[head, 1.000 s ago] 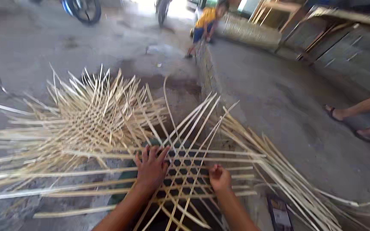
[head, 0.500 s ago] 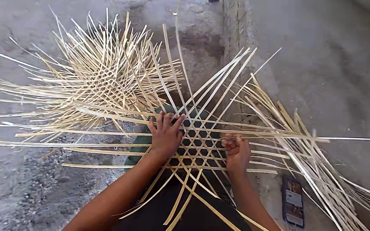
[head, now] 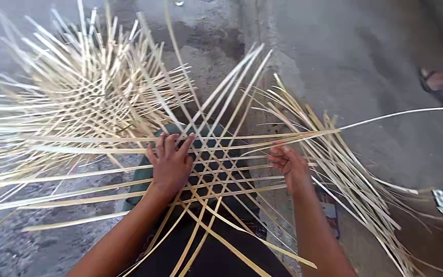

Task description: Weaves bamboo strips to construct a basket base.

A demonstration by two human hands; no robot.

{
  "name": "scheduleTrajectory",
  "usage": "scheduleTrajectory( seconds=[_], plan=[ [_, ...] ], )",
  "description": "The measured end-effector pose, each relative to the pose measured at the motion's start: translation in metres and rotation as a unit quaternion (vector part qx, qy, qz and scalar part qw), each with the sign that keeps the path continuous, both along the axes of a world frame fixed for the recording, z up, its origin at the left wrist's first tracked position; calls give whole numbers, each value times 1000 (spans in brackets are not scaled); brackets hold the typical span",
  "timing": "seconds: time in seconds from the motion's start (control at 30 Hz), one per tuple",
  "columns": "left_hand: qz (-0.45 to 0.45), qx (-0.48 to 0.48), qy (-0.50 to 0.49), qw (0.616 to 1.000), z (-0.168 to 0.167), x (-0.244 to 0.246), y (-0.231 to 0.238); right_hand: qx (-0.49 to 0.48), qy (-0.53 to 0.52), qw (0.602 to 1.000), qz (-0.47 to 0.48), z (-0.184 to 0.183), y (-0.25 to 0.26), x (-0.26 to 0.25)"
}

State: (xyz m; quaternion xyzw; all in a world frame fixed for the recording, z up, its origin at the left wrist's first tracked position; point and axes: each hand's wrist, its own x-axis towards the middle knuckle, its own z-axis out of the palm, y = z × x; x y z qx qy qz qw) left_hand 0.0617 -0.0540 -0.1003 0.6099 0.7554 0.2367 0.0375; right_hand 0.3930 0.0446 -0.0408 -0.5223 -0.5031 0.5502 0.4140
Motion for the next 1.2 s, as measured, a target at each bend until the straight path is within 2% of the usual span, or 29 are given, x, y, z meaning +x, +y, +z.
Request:
scheduleTrajectory(
  seconds=[0.23, 0.37, 0.43, 0.53, 0.6, 0.63, 0.67, 0.73, 0.83, 0.9, 1.0, 1.07, 1.2],
  plan=[
    [-2, 11, 17, 1000, -2, 0, -1, 55, -52, 988, -136, 72, 63, 153],
    [3, 14, 24, 1000, -3, 2, -2, 62, -111, 952, -280, 101, 87, 206],
    [9, 13, 26, 1000, -1, 3, -1, 55, -114, 959, -253, 109, 86, 194],
    [19, 12, 23, 999, -2, 5, 1, 8, -71, 997, -19, 99, 57, 128],
    [24, 3, 23, 999, -2, 6, 2, -70, -90, 986, 122, 77, 39, 64],
    [25, 6, 24, 999, -3, 6, 3, -110, -92, 977, 158, 61, 33, 34],
    [24, 6, 22, 999, -3, 7, 3, -141, -88, 973, 160, 43, 30, 10],
    [22, 0, 18, 1000, -2, 7, 1, -150, -64, 981, 104, 7, 25, -23],
    [26, -7, 22, 999, 1, 7, -1, -129, 28, 991, 38, -18, 13, -48],
    [32, -13, 25, 999, 2, 7, -3, -72, 51, 996, 16, -26, 0, -56],
    [36, -20, 17, 999, 6, 8, -5, 64, 67, 996, 18, -36, -21, -56],
    [34, -26, 11, 999, 8, 6, -4, 123, 38, 991, 37, -31, -29, -55],
    [30, -16, 15, 999, 5, 7, -2, 228, -101, 968, 21, -16, -40, -60]
  ],
)
